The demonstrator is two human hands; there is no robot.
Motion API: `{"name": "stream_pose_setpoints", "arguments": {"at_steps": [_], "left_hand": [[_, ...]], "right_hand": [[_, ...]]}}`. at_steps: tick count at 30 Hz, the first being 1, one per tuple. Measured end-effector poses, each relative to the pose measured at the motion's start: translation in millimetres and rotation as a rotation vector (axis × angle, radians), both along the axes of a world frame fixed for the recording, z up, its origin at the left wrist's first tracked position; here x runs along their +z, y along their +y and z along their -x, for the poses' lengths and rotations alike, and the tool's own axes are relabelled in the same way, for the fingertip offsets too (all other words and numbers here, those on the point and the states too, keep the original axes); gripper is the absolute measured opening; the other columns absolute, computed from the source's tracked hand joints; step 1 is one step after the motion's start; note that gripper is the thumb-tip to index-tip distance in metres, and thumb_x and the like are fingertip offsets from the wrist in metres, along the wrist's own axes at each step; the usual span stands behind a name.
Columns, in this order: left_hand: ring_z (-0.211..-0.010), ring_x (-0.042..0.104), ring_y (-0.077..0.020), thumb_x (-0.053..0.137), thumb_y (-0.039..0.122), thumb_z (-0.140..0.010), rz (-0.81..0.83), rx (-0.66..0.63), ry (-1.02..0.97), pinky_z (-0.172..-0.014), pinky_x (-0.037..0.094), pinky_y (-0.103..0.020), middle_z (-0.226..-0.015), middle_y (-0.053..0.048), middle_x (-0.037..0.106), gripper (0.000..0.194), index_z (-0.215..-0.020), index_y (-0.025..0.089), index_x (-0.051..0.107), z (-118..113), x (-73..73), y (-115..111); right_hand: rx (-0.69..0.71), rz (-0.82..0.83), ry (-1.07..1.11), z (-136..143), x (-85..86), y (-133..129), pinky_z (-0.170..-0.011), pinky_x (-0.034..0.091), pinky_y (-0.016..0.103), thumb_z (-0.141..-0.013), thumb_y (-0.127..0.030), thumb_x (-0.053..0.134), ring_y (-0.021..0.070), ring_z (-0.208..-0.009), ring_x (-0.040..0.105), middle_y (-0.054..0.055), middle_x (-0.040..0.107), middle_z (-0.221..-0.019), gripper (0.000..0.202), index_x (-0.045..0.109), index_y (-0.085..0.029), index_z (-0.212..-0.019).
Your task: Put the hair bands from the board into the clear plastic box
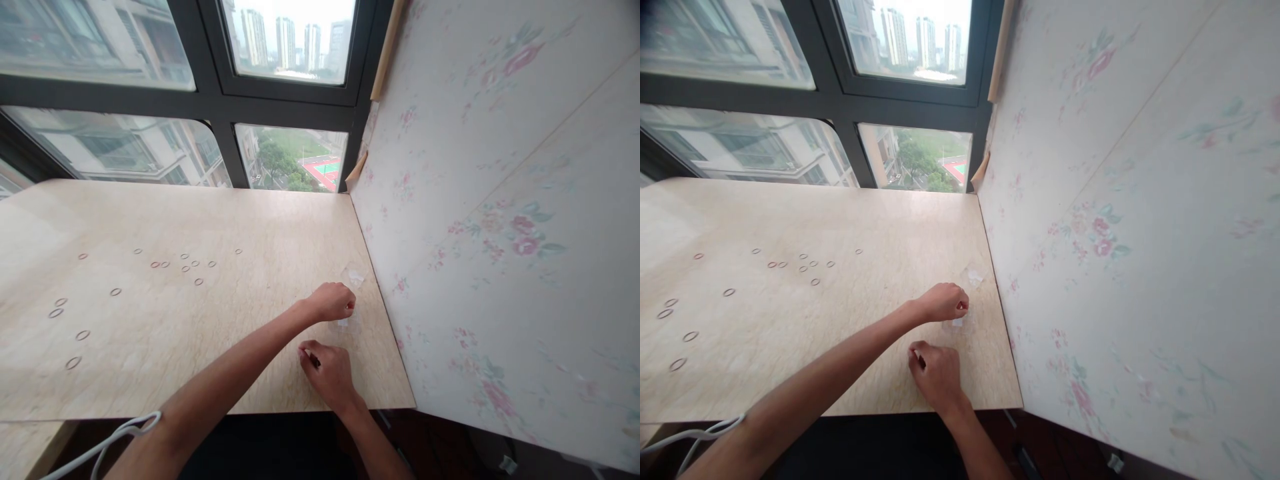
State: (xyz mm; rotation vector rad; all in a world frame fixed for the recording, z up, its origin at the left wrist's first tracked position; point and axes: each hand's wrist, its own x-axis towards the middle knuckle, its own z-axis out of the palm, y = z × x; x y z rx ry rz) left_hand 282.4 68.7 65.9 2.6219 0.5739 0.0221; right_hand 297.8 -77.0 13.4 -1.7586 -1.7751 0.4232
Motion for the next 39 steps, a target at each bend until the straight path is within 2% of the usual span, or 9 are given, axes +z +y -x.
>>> {"name": "stream_pose_setpoints", "arguments": {"at_steps": [6, 10, 18, 23, 26, 31, 35, 37, 39], "left_hand": [[-0.060, 0.054, -0.0136, 0.055, 0.013, -0.069, 0.009, 0.011, -0.060, -0.054, 0.033, -0.025, -0.067, -0.003, 0.065, 0.013, -0.062, 0.018, 0.064, 11, 1.4, 3], [-0.063, 0.055, -0.0134, 0.055, 0.016, -0.071, 0.033, 0.060, -0.132, -0.057, 0.036, -0.024, -0.070, -0.004, 0.066, 0.013, -0.067, 0.018, 0.068, 32, -1.5, 5], [-0.059, 0.050, -0.0115, 0.053, 0.019, -0.076, 0.142, 0.395, -0.269, -0.058, 0.036, -0.024, -0.065, -0.001, 0.060, 0.013, -0.073, 0.017, 0.065, 113, -20.0, -4], [-0.066, 0.052, -0.0143, 0.052, 0.016, -0.075, -0.054, 0.511, -0.270, -0.063, 0.037, -0.026, -0.071, -0.002, 0.059, 0.007, -0.074, 0.018, 0.059, 161, -42.6, -16], [-0.072, 0.054, -0.0164, 0.053, 0.016, -0.073, -0.099, 0.510, -0.291, -0.069, 0.039, -0.028, -0.073, -0.004, 0.059, 0.004, -0.071, 0.019, 0.055, 180, -52.6, -22], [-0.070, 0.052, -0.0167, 0.055, 0.019, -0.072, -0.058, 0.604, -0.418, -0.066, 0.038, -0.029, -0.072, -0.004, 0.058, 0.005, -0.070, 0.019, 0.050, 194, -60.5, -27], [-0.067, 0.050, -0.0160, 0.053, 0.019, -0.070, 0.003, 0.626, -0.522, -0.063, 0.035, -0.028, -0.070, -0.003, 0.057, 0.005, -0.069, 0.019, 0.048, 196, -62.4, -27], [-0.065, 0.048, -0.0153, 0.053, 0.018, -0.068, 0.041, 0.651, -0.561, -0.061, 0.033, -0.028, -0.069, -0.002, 0.055, 0.007, -0.066, 0.019, 0.046, 197, -62.4, -26], [-0.063, 0.046, -0.0142, 0.052, 0.018, -0.067, 0.095, 0.680, -0.601, -0.060, 0.032, -0.027, -0.067, -0.002, 0.054, 0.009, -0.064, 0.018, 0.043, 199, -62.0, -26]], "right_hand": [[-0.012, -0.013, 0.020, 0, -2.5, 0, -0.054, 0.035, 0.023, -0.090, -0.032, 0.048, 0.0123, -0.051, 0.061, -0.002, 0.066, -0.057, 0.025, 0.071, -0.023, -0.088], [-0.027, -0.023, 0.047, 0, -4.8, 0, -0.054, 0.036, 0.022, -0.090, -0.032, 0.049, 0.0124, -0.051, 0.061, -0.002, 0.067, -0.058, 0.025, 0.071, -0.023, -0.089], [-0.031, -0.023, 0.056, 0, -4.1, -1, -0.051, 0.036, 0.021, -0.090, -0.034, 0.049, 0.0114, -0.047, 0.056, -0.002, 0.063, -0.054, 0.027, 0.072, -0.021, -0.087], [-0.050, 0.008, 0.074, 1, -6.2, 1, -0.050, 0.038, 0.020, -0.090, -0.041, 0.049, 0.0116, -0.048, 0.054, -0.001, 0.059, -0.053, 0.031, 0.072, -0.020, -0.086], [-0.067, 0.100, 0.290, 9, -2.9, 10, -0.045, 0.038, 0.020, -0.088, -0.048, 0.051, 0.0116, -0.046, 0.049, -0.003, 0.051, -0.050, 0.036, 0.070, -0.017, -0.085], [-0.004, 0.181, 0.554, 46, 20.5, 50, -0.038, 0.034, 0.019, -0.085, -0.050, 0.056, 0.0098, -0.041, 0.043, -0.006, 0.045, -0.048, 0.038, 0.067, -0.015, -0.091], [0.121, 0.148, 0.574, 90, 42.3, 113, -0.037, 0.035, 0.019, -0.085, -0.050, 0.054, 0.0085, -0.037, 0.040, -0.006, 0.045, -0.047, 0.037, 0.063, -0.015, -0.088], [0.200, 0.174, 0.428, 113, 48.4, 152, -0.035, 0.035, 0.019, -0.088, -0.049, 0.048, 0.0084, -0.036, 0.041, -0.006, 0.048, -0.050, 0.037, 0.061, -0.015, -0.095], [0.324, 0.195, 0.074, 136, 50.4, 192, -0.039, 0.039, 0.018, -0.093, -0.042, 0.039, 0.0081, -0.039, 0.046, -0.005, 0.052, -0.055, 0.035, 0.057, -0.016, -0.107]]}}
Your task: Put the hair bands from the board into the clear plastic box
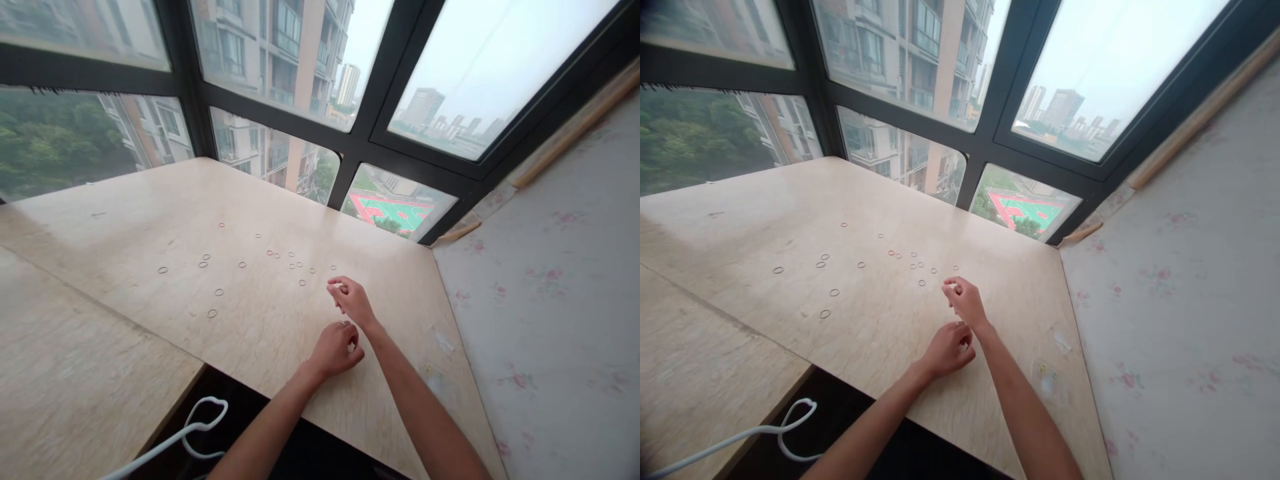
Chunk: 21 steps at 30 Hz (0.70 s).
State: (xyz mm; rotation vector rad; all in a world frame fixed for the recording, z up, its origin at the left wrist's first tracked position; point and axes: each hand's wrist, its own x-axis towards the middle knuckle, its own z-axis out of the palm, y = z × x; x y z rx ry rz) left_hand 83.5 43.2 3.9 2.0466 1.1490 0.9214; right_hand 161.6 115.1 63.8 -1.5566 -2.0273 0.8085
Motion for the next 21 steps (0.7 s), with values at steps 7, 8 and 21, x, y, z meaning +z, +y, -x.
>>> {"name": "stream_pose_setpoints", "arguments": {"at_steps": [7, 8, 21], "left_hand": [[-0.060, 0.041, -0.0115, 0.051, 0.017, -0.066, 0.083, 0.015, -0.133, -0.057, 0.028, -0.025, -0.064, 0.001, 0.050, 0.010, -0.064, 0.018, 0.042, 3, -0.4, 0], [-0.060, 0.041, -0.0113, 0.051, 0.017, -0.066, 0.086, 0.017, -0.140, -0.057, 0.028, -0.025, -0.064, 0.001, 0.050, 0.011, -0.063, 0.018, 0.041, 3, -0.7, 0], [-0.061, 0.043, -0.0116, 0.053, 0.018, -0.067, 0.124, 0.022, -0.151, -0.058, 0.029, -0.025, -0.066, 0.001, 0.052, 0.009, -0.065, 0.018, 0.044, 3, 0.8, 1]], "right_hand": [[0.201, -0.045, -0.435, 65, -11.4, 103, -0.062, 0.046, 0.024, -0.079, -0.020, 0.056, 0.0177, -0.072, 0.063, 0.003, 0.068, -0.075, 0.028, 0.063, -0.018, -0.106], [0.232, -0.057, -0.498, 71, -13.1, 111, -0.065, 0.046, 0.026, -0.077, -0.020, 0.057, 0.0200, -0.079, 0.064, 0.005, 0.070, -0.081, 0.029, 0.064, -0.019, -0.106], [0.550, -0.171, -0.847, 75, -13.9, 134, -0.068, 0.040, 0.028, -0.084, -0.024, 0.053, 0.0229, -0.086, 0.063, 0.011, 0.070, -0.094, 0.019, 0.068, -0.021, -0.095]]}}
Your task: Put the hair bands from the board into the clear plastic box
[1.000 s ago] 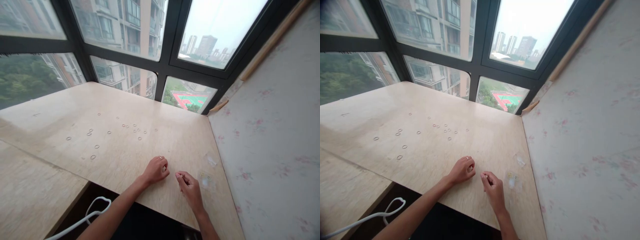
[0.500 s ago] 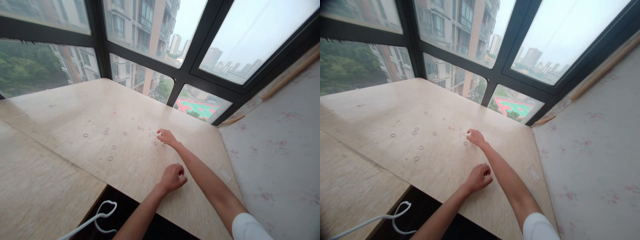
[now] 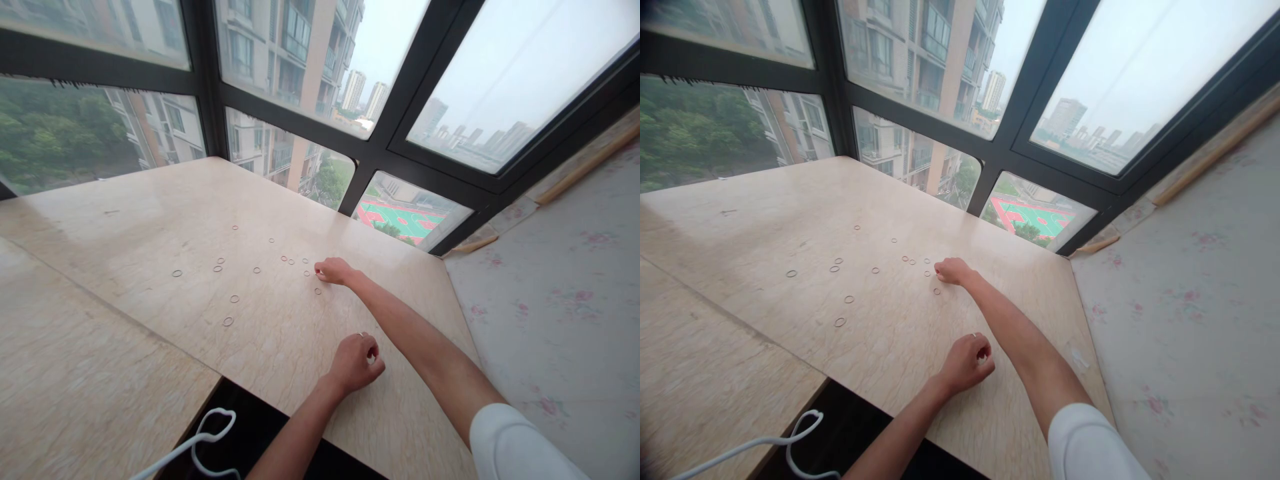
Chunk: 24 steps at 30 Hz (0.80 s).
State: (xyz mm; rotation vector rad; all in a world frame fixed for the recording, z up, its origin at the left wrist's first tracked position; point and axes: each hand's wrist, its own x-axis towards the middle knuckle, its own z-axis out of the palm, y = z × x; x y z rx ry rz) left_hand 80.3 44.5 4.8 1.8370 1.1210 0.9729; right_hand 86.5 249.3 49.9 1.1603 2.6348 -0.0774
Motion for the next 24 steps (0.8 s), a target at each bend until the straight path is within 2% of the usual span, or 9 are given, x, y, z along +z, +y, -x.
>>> {"name": "stream_pose_setpoints", "arguments": {"at_steps": [4, 8, 13, 16, 20, 24], "left_hand": [[-0.061, 0.043, -0.0113, 0.052, 0.018, -0.068, -0.006, 0.009, -0.004, -0.058, 0.029, -0.025, -0.067, 0.001, 0.053, 0.007, -0.066, 0.018, 0.046, 0, -1.6, 0], [-0.062, 0.044, -0.0115, 0.052, 0.017, -0.068, -0.006, 0.021, -0.006, -0.058, 0.030, -0.025, -0.068, 0.001, 0.054, 0.005, -0.066, 0.018, 0.047, 0, -0.8, 0], [-0.063, 0.047, -0.0121, 0.051, 0.017, -0.069, 0.014, 0.026, -0.015, -0.058, 0.032, -0.025, -0.068, 0.000, 0.055, 0.002, -0.068, 0.018, 0.050, 1, 0.6, 0], [-0.062, 0.048, -0.0125, 0.050, 0.017, -0.070, 0.021, 0.034, -0.017, -0.059, 0.033, -0.025, -0.067, 0.000, 0.055, 0.002, -0.068, 0.018, 0.051, 0, -0.7, 1], [-0.063, 0.049, -0.0128, 0.049, 0.017, -0.071, 0.011, 0.022, -0.022, -0.060, 0.035, -0.025, -0.068, 0.001, 0.055, 0.004, -0.068, 0.018, 0.051, 0, -2.6, 2], [-0.064, 0.050, -0.0131, 0.049, 0.019, -0.073, 0.010, 0.021, -0.015, -0.061, 0.036, -0.025, -0.068, 0.000, 0.056, 0.005, -0.068, 0.018, 0.051, 0, -1.8, 3]], "right_hand": [[-0.008, -0.010, 0.086, -11, 0.7, -9, -0.063, 0.038, 0.026, -0.081, -0.021, 0.057, 0.0214, -0.080, 0.063, 0.009, 0.071, -0.086, 0.014, 0.069, -0.020, -0.088], [-0.050, -0.023, 0.285, -27, 5.7, -24, -0.061, 0.036, 0.023, -0.081, -0.019, 0.057, 0.0167, -0.071, 0.062, 0.005, 0.070, -0.076, 0.013, 0.068, -0.019, -0.087], [-0.157, -0.017, 0.578, -63, 13.9, -56, -0.058, 0.038, 0.019, -0.087, -0.024, 0.051, 0.0090, -0.050, 0.055, -0.005, 0.059, -0.053, 0.015, 0.065, -0.017, -0.088], [-0.242, -0.012, 0.714, -99, 19.2, -86, -0.054, 0.039, 0.018, -0.088, -0.029, 0.051, 0.0077, -0.043, 0.051, -0.008, 0.051, -0.046, 0.018, 0.063, -0.017, -0.086], [-0.403, -0.051, 0.816, -166, 30.0, -138, -0.047, 0.037, 0.018, -0.087, -0.037, 0.051, 0.0086, -0.039, 0.048, -0.008, 0.046, -0.043, 0.023, 0.063, -0.017, -0.086], [-0.685, -0.147, 0.863, -243, 41.2, -196, -0.048, 0.038, 0.021, -0.084, -0.043, 0.051, 0.0108, -0.040, 0.048, -0.007, 0.047, -0.044, 0.028, 0.062, -0.017, -0.084]]}}
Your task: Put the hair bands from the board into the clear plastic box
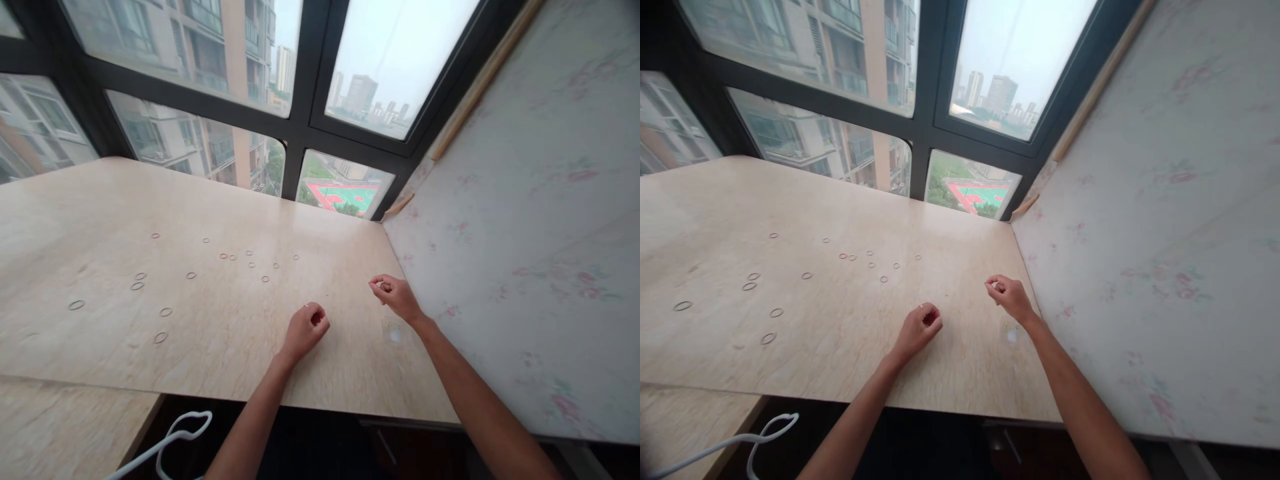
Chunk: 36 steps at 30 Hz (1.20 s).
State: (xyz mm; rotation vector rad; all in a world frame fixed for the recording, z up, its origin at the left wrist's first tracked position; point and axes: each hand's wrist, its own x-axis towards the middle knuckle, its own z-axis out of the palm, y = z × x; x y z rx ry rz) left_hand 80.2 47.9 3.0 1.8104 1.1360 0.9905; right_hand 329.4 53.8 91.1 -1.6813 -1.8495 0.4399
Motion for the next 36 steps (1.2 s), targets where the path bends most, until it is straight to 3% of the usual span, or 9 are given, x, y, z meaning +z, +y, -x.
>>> {"name": "stream_pose_setpoints", "arguments": {"at_steps": [4, 8, 17, 28, 32, 36], "left_hand": [[-0.063, 0.050, -0.0133, 0.048, 0.021, -0.074, 0.000, -0.008, 0.019, -0.060, 0.037, -0.026, -0.066, 0.000, 0.055, 0.007, -0.068, 0.018, 0.050, 0, 3.0, 1], [-0.062, 0.050, -0.0135, 0.048, 0.024, -0.076, -0.001, -0.005, 0.038, -0.060, 0.038, -0.025, -0.066, 0.000, 0.056, 0.009, -0.068, 0.019, 0.051, 1, 6.0, 0], [-0.061, 0.051, -0.0134, 0.049, 0.025, -0.076, 0.013, 0.024, 0.026, -0.059, 0.038, -0.025, -0.065, 0.000, 0.056, 0.011, -0.068, 0.018, 0.052, 1, 6.4, 0], [-0.061, 0.051, -0.0128, 0.050, 0.025, -0.076, 0.033, 0.038, 0.011, -0.059, 0.039, -0.024, -0.065, 0.000, 0.056, 0.011, -0.068, 0.018, 0.052, 1, 5.5, 0], [-0.062, 0.050, -0.0126, 0.049, 0.023, -0.076, 0.035, 0.040, 0.008, -0.059, 0.039, -0.024, -0.065, 0.000, 0.056, 0.010, -0.068, 0.018, 0.052, 1, 5.2, -2], [-0.063, 0.050, -0.0128, 0.048, 0.020, -0.074, 0.032, 0.039, -0.012, -0.060, 0.038, -0.025, -0.066, 0.000, 0.055, 0.007, -0.068, 0.018, 0.051, 0, 4.4, -4]], "right_hand": [[-0.209, 0.090, -0.121, -59, 3.4, -49, -0.052, 0.039, 0.024, -0.082, -0.045, 0.050, 0.0127, -0.043, 0.051, -0.006, 0.050, -0.045, 0.030, 0.062, -0.018, -0.082], [-0.193, 0.231, -0.278, -79, -0.6, -74, -0.054, 0.037, 0.023, -0.083, -0.039, 0.045, 0.0130, -0.046, 0.054, -0.004, 0.055, -0.046, 0.028, 0.064, -0.018, -0.083], [-0.107, 0.377, -0.356, -75, -15.0, -73, -0.054, 0.035, 0.022, -0.081, -0.029, 0.049, 0.0135, -0.048, 0.057, -0.002, 0.060, -0.048, 0.023, 0.069, -0.018, -0.077], [-0.103, 0.343, -0.349, -72, -12.3, -74, -0.055, 0.036, 0.023, -0.083, -0.034, 0.048, 0.0138, -0.050, 0.057, -0.002, 0.059, -0.049, 0.026, 0.070, -0.019, -0.079], [-0.101, 0.242, -0.273, -55, -12.2, -90, -0.055, 0.037, 0.024, -0.086, -0.039, 0.045, 0.0134, -0.046, 0.054, -0.004, 0.055, -0.046, 0.031, 0.069, -0.020, -0.085], [-0.023, 0.146, -0.199, -20, -31.2, -109, -0.051, 0.038, 0.024, -0.089, -0.045, 0.044, 0.0136, -0.044, 0.050, -0.004, 0.052, -0.047, 0.035, 0.069, -0.021, -0.087]]}}
